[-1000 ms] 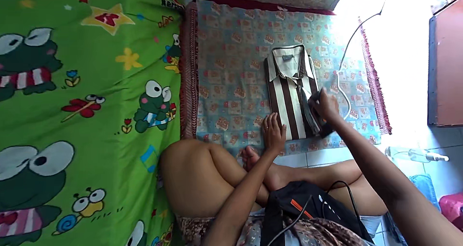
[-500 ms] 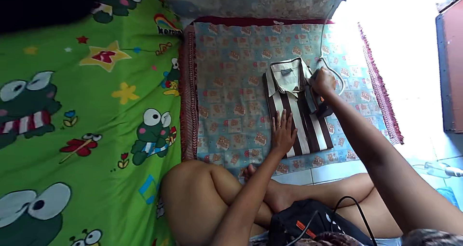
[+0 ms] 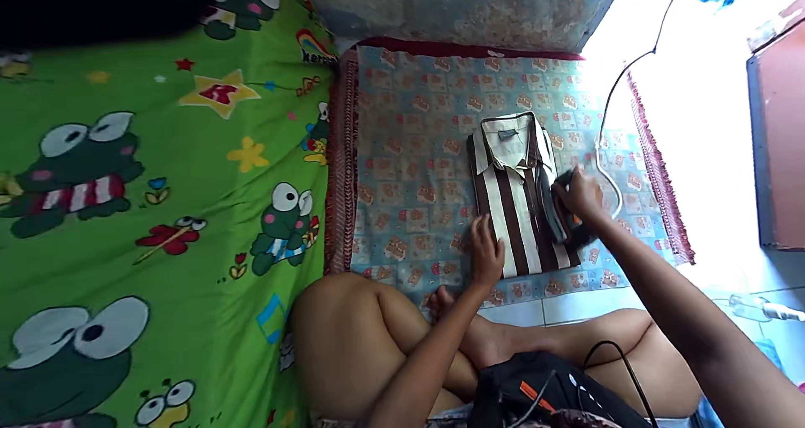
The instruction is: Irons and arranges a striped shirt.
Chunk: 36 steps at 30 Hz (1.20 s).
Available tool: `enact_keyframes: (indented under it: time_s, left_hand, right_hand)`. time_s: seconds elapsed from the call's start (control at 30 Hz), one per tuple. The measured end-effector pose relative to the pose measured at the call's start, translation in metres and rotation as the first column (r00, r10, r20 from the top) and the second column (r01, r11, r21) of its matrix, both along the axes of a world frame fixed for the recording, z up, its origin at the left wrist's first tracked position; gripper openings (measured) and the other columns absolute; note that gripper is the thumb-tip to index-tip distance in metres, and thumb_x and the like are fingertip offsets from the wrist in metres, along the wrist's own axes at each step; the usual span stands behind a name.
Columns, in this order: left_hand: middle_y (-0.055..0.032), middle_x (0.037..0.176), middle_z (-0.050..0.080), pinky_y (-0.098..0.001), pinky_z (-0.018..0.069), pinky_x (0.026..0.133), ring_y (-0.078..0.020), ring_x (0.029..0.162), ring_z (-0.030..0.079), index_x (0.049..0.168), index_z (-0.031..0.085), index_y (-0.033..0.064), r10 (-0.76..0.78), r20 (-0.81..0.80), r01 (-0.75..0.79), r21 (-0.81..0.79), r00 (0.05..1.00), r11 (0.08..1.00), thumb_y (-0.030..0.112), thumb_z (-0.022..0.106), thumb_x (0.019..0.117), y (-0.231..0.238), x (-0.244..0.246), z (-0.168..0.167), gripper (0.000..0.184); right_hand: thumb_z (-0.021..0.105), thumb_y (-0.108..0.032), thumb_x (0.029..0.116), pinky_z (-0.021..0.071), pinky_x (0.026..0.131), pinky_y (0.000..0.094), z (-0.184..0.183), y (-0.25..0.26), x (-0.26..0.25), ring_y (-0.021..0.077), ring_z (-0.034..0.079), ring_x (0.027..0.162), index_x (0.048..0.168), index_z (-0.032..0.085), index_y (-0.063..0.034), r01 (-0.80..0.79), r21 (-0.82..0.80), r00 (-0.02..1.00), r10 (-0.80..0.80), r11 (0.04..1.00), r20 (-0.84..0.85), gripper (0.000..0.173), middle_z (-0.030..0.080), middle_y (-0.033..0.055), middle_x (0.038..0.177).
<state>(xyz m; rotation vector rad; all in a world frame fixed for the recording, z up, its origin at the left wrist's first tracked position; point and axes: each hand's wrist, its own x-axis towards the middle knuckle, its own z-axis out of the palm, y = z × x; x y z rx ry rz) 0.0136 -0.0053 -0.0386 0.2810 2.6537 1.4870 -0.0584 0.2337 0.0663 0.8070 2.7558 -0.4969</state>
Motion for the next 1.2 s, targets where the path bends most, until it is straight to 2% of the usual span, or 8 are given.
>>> enact_keyframes:
  time_s: [0.07, 0.17, 0.3, 0.47, 0.73, 0.83, 1.1, 1.2]
  left_hand:
    - [-0.028, 0.129, 0.06, -0.044, 0.0562, 0.094, -0.0334, 0.109, 0.067, 0.147, 0.039, -0.0114, 0.048, 0.285, -0.068, 0.063, 0.957, 0.996, 0.011, 0.062, 0.0993, -0.023, 0.017, 0.026, 0.057]
    - [-0.0215, 0.109, 0.071, -0.043, 0.056, 0.092, -0.0285, 0.096, 0.071, 0.14, 0.048, -0.0093, -0.038, 0.548, -0.012, 0.086, 0.836, 0.996, 0.012, 0.062, 0.1007, -0.048, 0.036, 0.042, 0.047]
    - [-0.0226, 0.116, 0.067, -0.0453, 0.0526, 0.098, -0.0324, 0.105, 0.068, 0.136, 0.053, -0.0076, -0.108, 0.578, 0.137, -0.007, 0.809, 0.991, 0.016, 0.066, 0.0985, -0.05, 0.041, 0.043, 0.046]
    - [-0.0215, 0.119, 0.069, -0.05, 0.0487, 0.104, -0.0342, 0.116, 0.065, 0.126, 0.064, -0.0031, -0.157, 0.606, 0.322, -0.173, 0.78, 0.931, 0.02, 0.061, 0.1017, -0.05, 0.029, 0.047, 0.034]
    - [-0.0145, 0.114, 0.071, -0.0483, 0.052, 0.097, -0.0281, 0.11, 0.068, 0.121, 0.068, 0.0031, -0.198, 0.681, 0.363, -0.106, 0.705, 0.926, 0.027, 0.06, 0.1009, -0.056, 0.015, 0.049, 0.032]
    - [-0.0147, 0.111, 0.072, -0.0449, 0.0513, 0.098, -0.0259, 0.107, 0.068, 0.121, 0.07, 0.0012, -0.21, 0.682, 0.263, 0.027, 0.701, 0.964, 0.03, 0.061, 0.1023, -0.059, 0.013, 0.046, 0.035]
    - [-0.0204, 0.121, 0.068, -0.0538, 0.0505, 0.098, -0.0338, 0.118, 0.065, 0.122, 0.066, 0.0003, -0.234, 0.754, 0.466, -0.108, 0.614, 0.878, 0.027, 0.058, 0.1017, -0.049, -0.002, 0.058, 0.034]
    - [-0.02, 0.12, 0.069, -0.0542, 0.0501, 0.097, -0.0328, 0.117, 0.065, 0.119, 0.068, 0.0014, -0.226, 0.743, 0.462, -0.124, 0.63, 0.878, 0.03, 0.057, 0.1023, -0.053, -0.001, 0.055, 0.035]
  right_hand:
    - [0.07, -0.034, 0.0996, 0.0519, 0.088, 0.0696, -0.001, 0.01, 0.027, 0.0515, 0.067, 0.105, 0.128, 0.055, 0.0083, -0.014, -0.047, 0.999, 0.016, 0.999, 0.047, 0.053, 0.066, 0.0331, 0.111]
    - [0.067, -0.034, 0.1019, 0.0508, 0.095, 0.0626, 0.03, -0.007, 0.036, 0.0461, 0.066, 0.108, 0.126, 0.056, 0.0101, 0.026, -0.099, 0.995, -0.017, 0.995, 0.094, 0.052, 0.066, 0.0313, 0.112]
    - [0.064, -0.035, 0.1038, 0.0481, 0.099, 0.0656, 0.07, -0.09, 0.027, 0.0488, 0.064, 0.117, 0.137, 0.05, 0.0071, -0.055, -0.035, 0.988, 0.059, 0.998, 0.143, 0.055, 0.066, 0.0318, 0.119]
    - [0.057, -0.034, 0.1057, 0.0536, 0.093, 0.0596, 0.017, -0.165, -0.006, 0.0436, 0.068, 0.113, 0.144, 0.044, 0.002, -0.065, 0.106, 0.974, 0.04, 0.992, 0.225, 0.054, 0.069, 0.0259, 0.119]
    - [0.061, -0.027, 0.1003, 0.052, 0.093, 0.0647, 0.007, -0.173, -0.125, 0.0456, 0.065, 0.118, 0.143, 0.045, 0.0014, 0.05, 0.11, 0.992, -0.062, 0.993, 0.106, 0.054, 0.066, 0.0278, 0.125]
    - [0.061, -0.029, 0.1014, 0.0519, 0.093, 0.0666, 0.009, -0.17, -0.104, 0.0478, 0.065, 0.117, 0.144, 0.045, 0.0016, 0.008, 0.083, 0.992, -0.018, 0.997, 0.126, 0.055, 0.066, 0.0296, 0.124]
    - [0.064, -0.03, 0.0994, 0.0506, 0.097, 0.0659, 0.001, -0.161, -0.119, 0.0453, 0.063, 0.122, 0.142, 0.048, 0.0027, 0.01, 0.064, 0.991, -0.018, 0.998, 0.133, 0.056, 0.063, 0.0289, 0.13]
    - [0.061, -0.03, 0.1021, 0.0538, 0.092, 0.0651, 0.011, -0.16, -0.092, 0.0479, 0.067, 0.112, 0.134, 0.053, 0.0077, -0.191, 0.117, 0.978, 0.199, 0.975, -0.065, 0.05, 0.066, 0.0318, 0.12]
